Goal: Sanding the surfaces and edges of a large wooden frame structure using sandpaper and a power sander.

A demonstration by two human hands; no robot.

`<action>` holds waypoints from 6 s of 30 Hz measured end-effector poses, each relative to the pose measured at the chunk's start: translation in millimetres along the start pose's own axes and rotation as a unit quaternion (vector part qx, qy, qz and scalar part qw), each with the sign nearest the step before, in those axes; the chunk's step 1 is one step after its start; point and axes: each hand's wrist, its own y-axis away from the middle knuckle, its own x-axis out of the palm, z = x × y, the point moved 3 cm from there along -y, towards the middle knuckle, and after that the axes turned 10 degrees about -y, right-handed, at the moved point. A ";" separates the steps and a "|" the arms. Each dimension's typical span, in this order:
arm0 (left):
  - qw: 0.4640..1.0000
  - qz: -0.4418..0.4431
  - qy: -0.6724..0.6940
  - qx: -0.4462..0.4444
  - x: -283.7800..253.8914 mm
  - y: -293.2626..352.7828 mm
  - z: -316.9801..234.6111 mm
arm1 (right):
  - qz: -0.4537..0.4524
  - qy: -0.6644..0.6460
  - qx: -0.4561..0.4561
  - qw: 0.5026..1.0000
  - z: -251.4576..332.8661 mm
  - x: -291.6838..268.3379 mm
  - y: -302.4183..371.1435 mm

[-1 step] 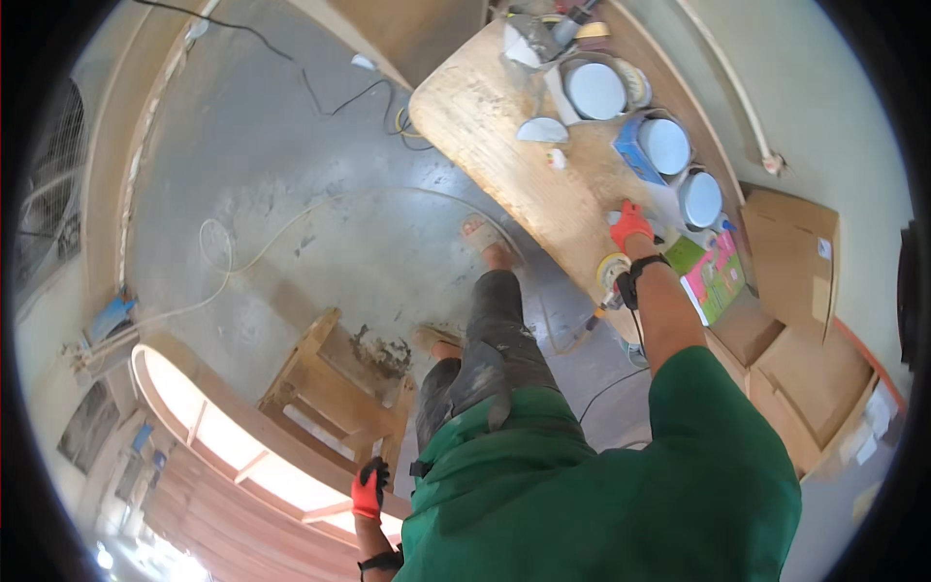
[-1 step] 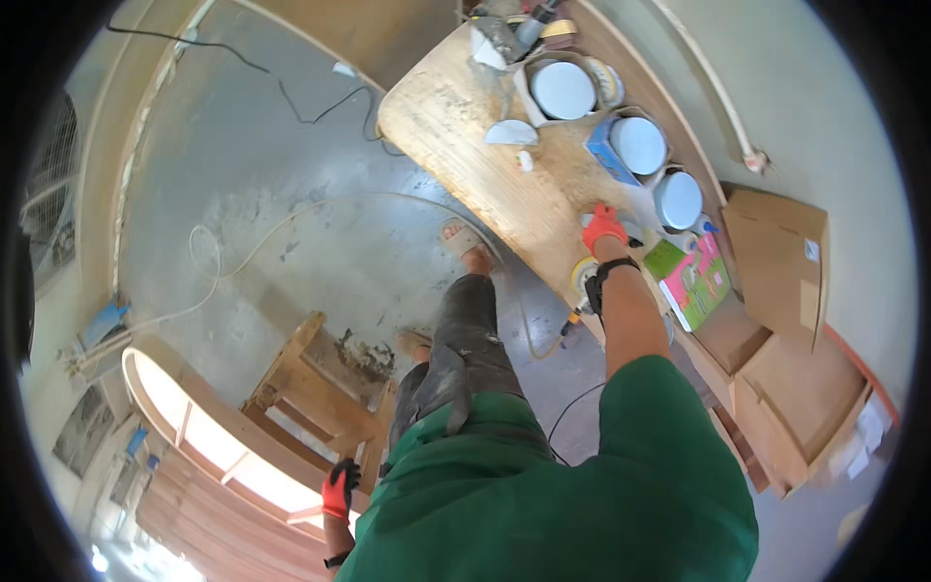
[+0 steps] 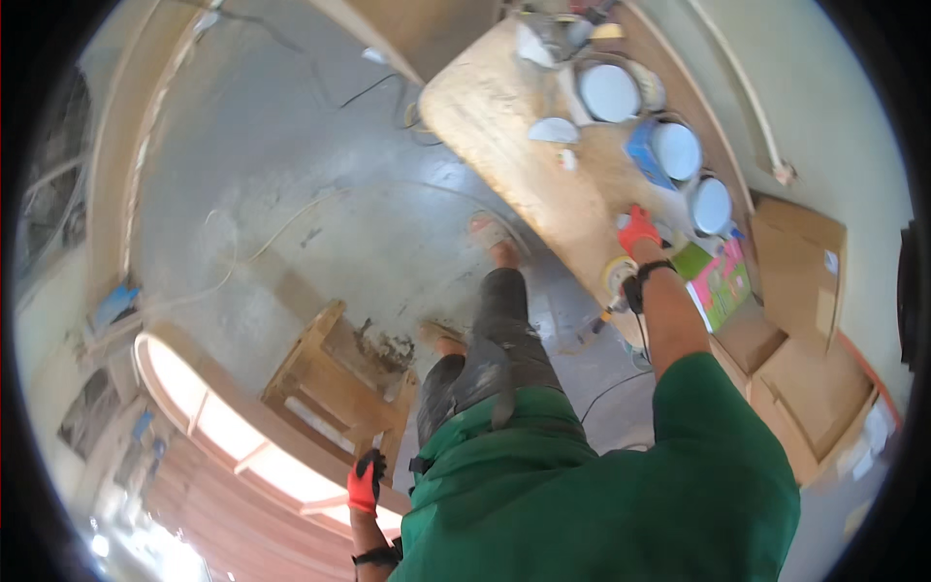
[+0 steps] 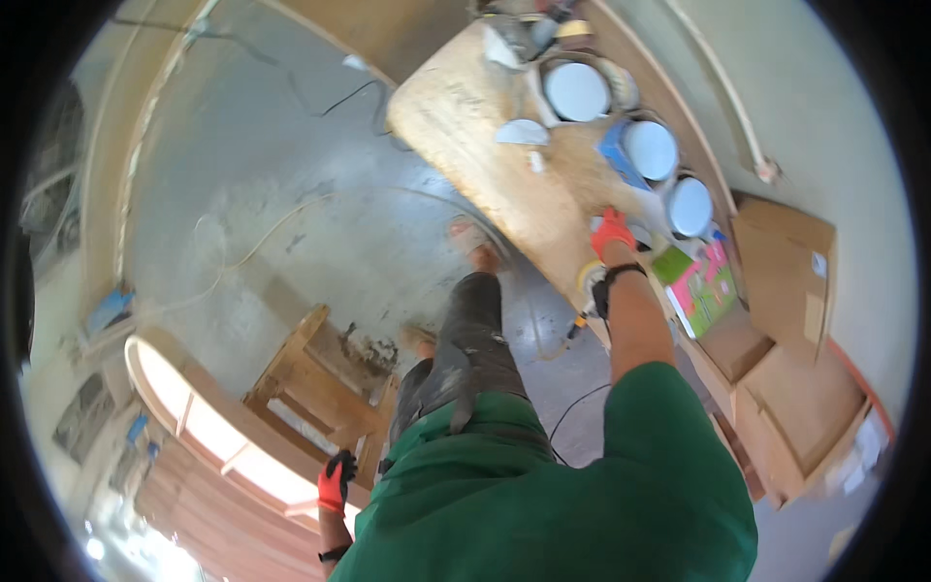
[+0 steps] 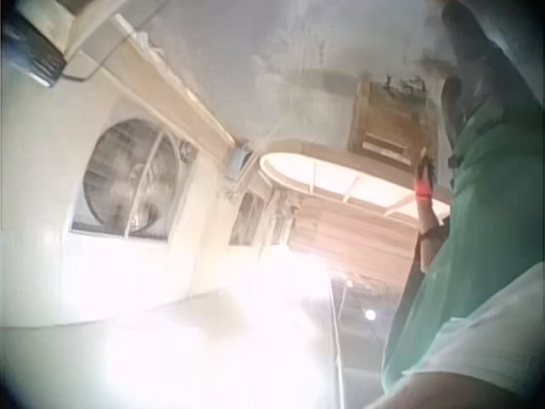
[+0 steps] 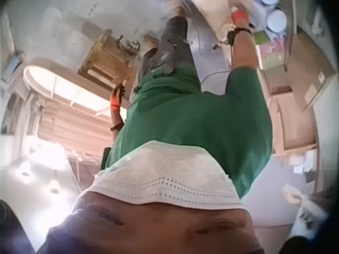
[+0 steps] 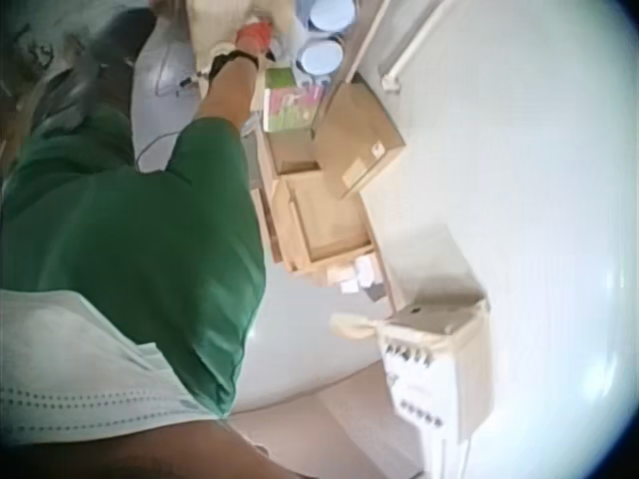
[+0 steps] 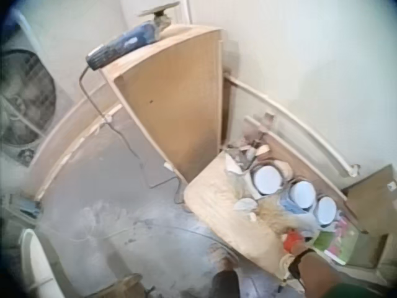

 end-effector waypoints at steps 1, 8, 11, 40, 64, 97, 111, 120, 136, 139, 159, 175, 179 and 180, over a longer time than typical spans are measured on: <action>0.999 0.017 0.023 0.032 12.3 -10.9 -21.2 | -0.068 -0.008 -0.054 0.996 -58.7 23.0 -37.9; 0.981 0.030 -0.148 0.121 65.6 -7.7 -119.0 | -0.047 0.100 -0.089 0.990 -70.2 1.8 -29.7; 0.976 0.031 -0.143 0.161 80.2 -3.1 -125.3 | 0.032 0.171 -0.037 0.984 -10.5 -41.7 8.4; 0.789 -0.112 0.536 0.278 -131.0 -73.2 -55.1 | 0.352 0.166 -0.816 0.427 564.4 90.4 612.5; 0.857 -0.304 0.312 0.277 -160.4 -104.9 0.1 | 0.553 0.150 -0.565 0.594 617.3 225.3 640.0; 0.912 -0.383 0.041 0.143 -218.0 -172.5 -49.2 | 0.700 -0.348 -0.117 0.612 571.1 229.2 473.1; 0.818 -0.495 0.236 0.174 -225.4 -97.6 1.2 | 0.718 -0.004 -0.278 0.638 670.1 226.6 606.9; 0.710 -0.551 0.438 0.014 -257.9 -162.2 83.7 | 0.592 0.316 -0.527 0.521 744.0 250.4 655.6; 0.685 -0.521 0.389 -0.329 -355.3 -217.4 97.8 | 0.461 0.579 -0.607 0.288 998.9 276.8 652.7; 0.667 -0.490 0.406 -0.388 -363.3 -214.8 78.7 | 0.468 0.598 -0.632 0.157 985.1 312.2 657.0; 0.690 -0.454 0.255 -0.503 -365.4 -210.4 80.0 | 0.591 0.584 -0.555 -0.047 918.2 342.3 617.6; 0.686 -0.438 0.300 -0.498 -370.3 -206.7 76.6 | 0.510 0.677 -0.526 -0.072 908.3 345.8 618.6; 0.696 -0.415 0.302 -0.502 -370.9 -209.9 75.3 | 0.533 0.655 -0.535 -0.034 911.3 342.7 600.9; 0.696 -0.416 0.299 -0.504 -370.1 -208.7 75.5 | 0.488 0.671 -0.556 -0.048 905.8 347.7 603.4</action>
